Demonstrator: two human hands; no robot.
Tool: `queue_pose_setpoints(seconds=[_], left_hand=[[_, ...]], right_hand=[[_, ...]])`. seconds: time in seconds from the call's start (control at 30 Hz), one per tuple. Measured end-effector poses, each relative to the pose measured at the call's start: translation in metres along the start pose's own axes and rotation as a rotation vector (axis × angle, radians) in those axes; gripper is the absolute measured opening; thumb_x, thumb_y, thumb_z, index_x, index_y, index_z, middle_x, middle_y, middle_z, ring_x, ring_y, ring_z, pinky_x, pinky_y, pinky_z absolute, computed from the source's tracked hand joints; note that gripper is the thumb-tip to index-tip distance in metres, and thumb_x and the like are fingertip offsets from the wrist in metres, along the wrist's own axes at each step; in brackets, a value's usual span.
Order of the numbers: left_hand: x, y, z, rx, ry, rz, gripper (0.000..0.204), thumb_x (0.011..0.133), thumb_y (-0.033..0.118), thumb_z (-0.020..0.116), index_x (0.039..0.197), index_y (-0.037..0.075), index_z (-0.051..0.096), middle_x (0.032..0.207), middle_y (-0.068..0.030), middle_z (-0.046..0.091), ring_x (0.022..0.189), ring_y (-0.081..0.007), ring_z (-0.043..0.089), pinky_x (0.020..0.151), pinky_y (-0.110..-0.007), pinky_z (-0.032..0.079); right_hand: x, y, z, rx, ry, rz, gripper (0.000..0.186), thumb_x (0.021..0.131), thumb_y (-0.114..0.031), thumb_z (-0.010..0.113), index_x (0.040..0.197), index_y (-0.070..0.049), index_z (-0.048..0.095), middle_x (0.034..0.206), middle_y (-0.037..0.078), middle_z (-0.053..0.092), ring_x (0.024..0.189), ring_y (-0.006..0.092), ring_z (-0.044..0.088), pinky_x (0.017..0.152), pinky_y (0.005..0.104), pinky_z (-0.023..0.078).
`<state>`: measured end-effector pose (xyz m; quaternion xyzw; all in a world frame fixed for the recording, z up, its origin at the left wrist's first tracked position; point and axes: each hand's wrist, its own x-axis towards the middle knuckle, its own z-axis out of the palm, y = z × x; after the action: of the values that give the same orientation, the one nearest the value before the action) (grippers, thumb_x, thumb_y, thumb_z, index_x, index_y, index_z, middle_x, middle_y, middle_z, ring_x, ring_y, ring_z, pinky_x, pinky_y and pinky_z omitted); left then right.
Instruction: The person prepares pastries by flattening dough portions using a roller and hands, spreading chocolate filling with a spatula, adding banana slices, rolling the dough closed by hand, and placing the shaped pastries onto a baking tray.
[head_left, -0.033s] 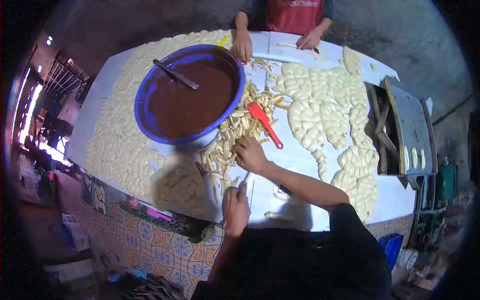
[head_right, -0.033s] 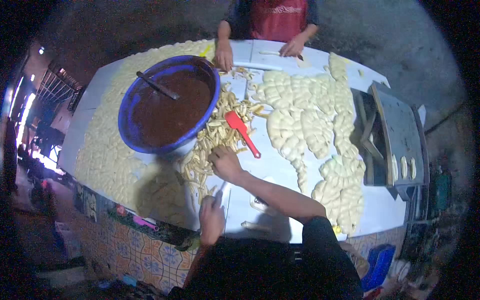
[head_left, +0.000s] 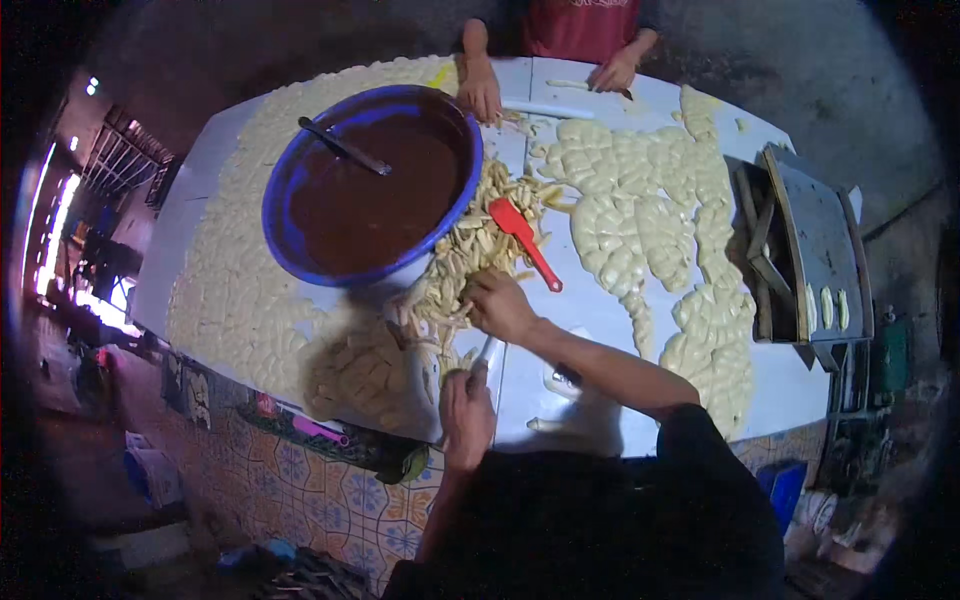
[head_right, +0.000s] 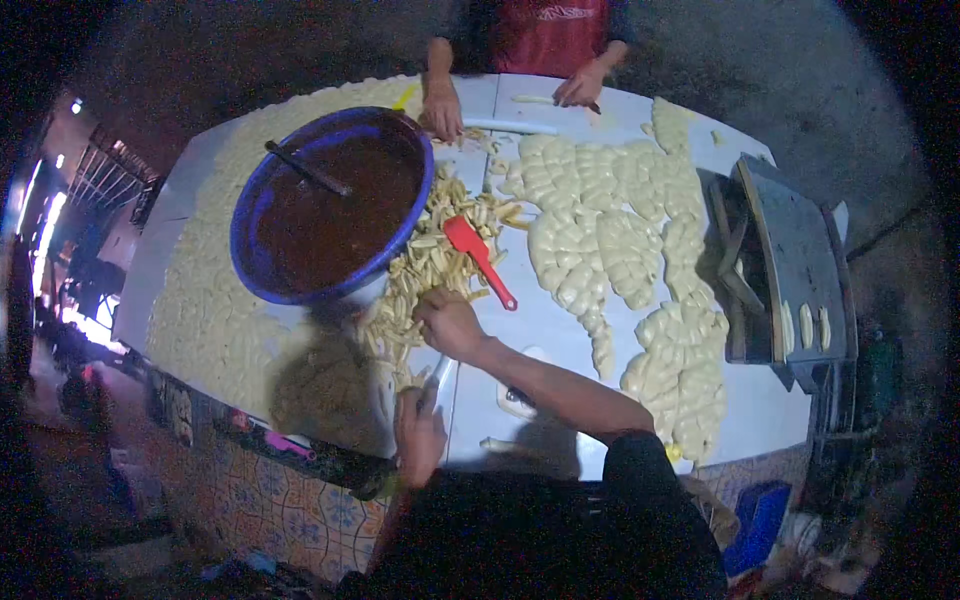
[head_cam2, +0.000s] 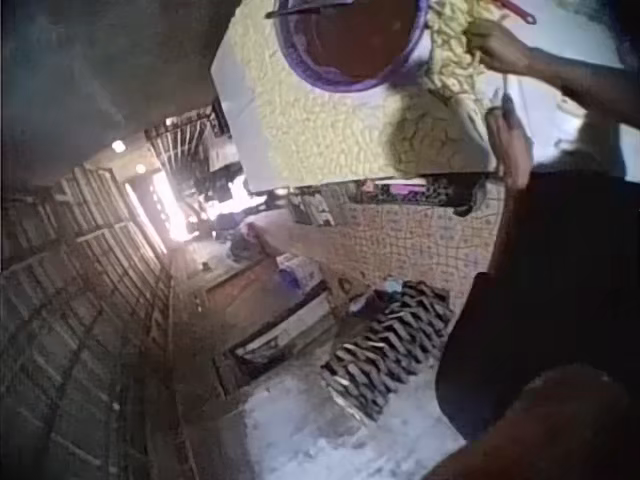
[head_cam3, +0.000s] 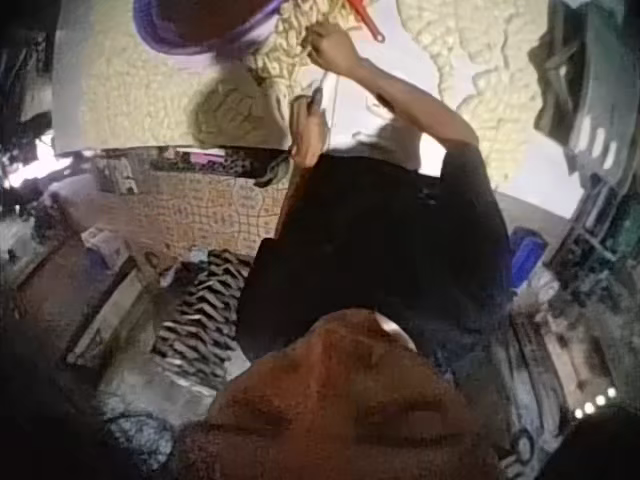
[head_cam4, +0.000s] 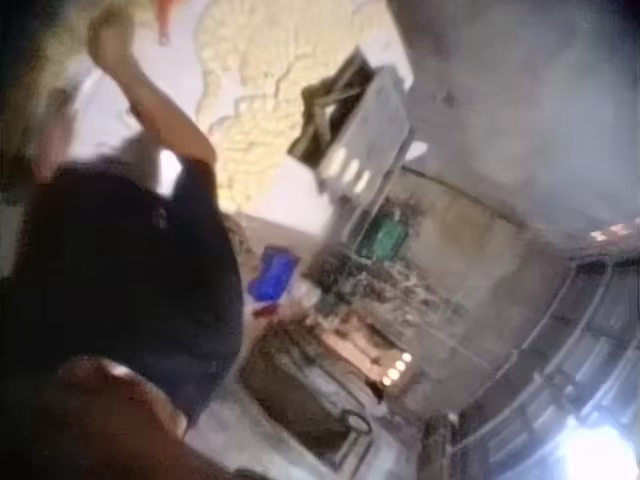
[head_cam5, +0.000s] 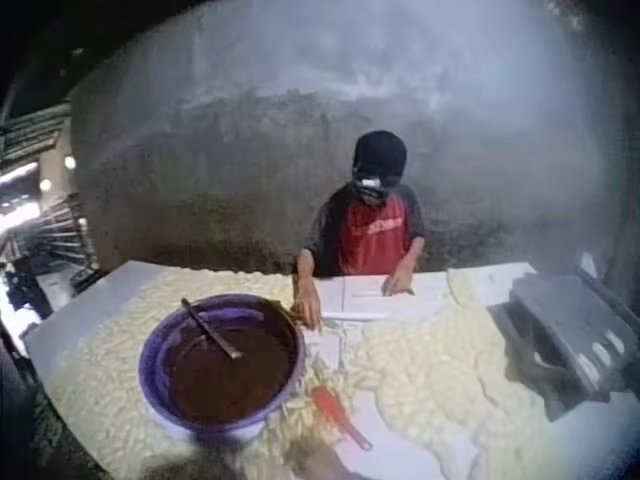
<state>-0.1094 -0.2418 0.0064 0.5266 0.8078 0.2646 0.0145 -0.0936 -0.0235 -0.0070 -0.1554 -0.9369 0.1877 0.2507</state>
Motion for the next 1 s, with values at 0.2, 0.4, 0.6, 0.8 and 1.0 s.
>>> queue_pose_setpoints(seconds=[0.2,0.4,0.6,0.8,1.0], left_hand=[[0.015,0.004,0.011,-0.171,0.214,0.090,0.035,0.082,0.002,0.072,0.117,0.004,0.069,0.107,-0.0156,0.059,0.107,-0.0365,0.055,0.099,-0.051,0.044],[0.055,0.042,0.062,-0.515,-0.094,0.218,0.031,0.083,0.002,0.071,0.114,0.003,0.072,0.106,-0.0132,0.063,0.104,-0.0345,0.056,0.094,-0.046,0.045],[0.071,0.035,0.090,-0.323,-0.093,0.353,0.016,0.082,0.012,0.076,0.098,0.011,0.079,0.103,-0.0073,0.058,0.105,-0.0289,0.051,0.094,-0.044,0.043],[0.061,0.039,0.081,-0.306,-0.146,0.351,0.009,0.081,0.014,0.076,0.088,0.011,0.080,0.107,-0.0078,0.057,0.109,-0.0298,0.050,0.096,-0.046,0.040],[0.047,0.037,0.081,-0.343,-0.137,0.300,0.014,0.082,0.016,0.077,0.095,0.011,0.080,0.110,-0.0084,0.060,0.112,-0.0291,0.050,0.098,-0.045,0.038]], right_hand=[[-0.089,0.006,-0.108,0.340,-0.188,0.371,0.024,0.088,-0.016,0.072,0.108,-0.005,0.076,0.101,0.016,0.069,0.096,0.0344,0.066,0.088,0.0438,0.054],[-0.175,0.045,-0.052,0.771,0.081,0.718,0.029,0.080,-0.019,0.077,0.107,-0.009,0.077,0.100,0.011,0.059,0.102,0.0336,0.053,0.087,0.0420,0.049],[-0.181,0.018,-0.079,0.126,0.122,0.323,0.019,0.079,-0.012,0.074,0.096,-0.004,0.075,0.093,0.012,0.062,0.094,0.0330,0.059,0.081,0.0431,0.052],[-0.186,0.014,-0.084,0.116,-0.020,0.314,0.017,0.075,-0.006,0.073,0.091,-0.002,0.074,0.090,0.013,0.063,0.094,0.0341,0.060,0.081,0.0424,0.053],[-0.182,0.003,-0.095,0.094,0.000,0.238,0.025,0.073,-0.010,0.077,0.097,-0.002,0.074,0.102,0.013,0.064,0.098,0.0337,0.060,0.084,0.0428,0.053]])
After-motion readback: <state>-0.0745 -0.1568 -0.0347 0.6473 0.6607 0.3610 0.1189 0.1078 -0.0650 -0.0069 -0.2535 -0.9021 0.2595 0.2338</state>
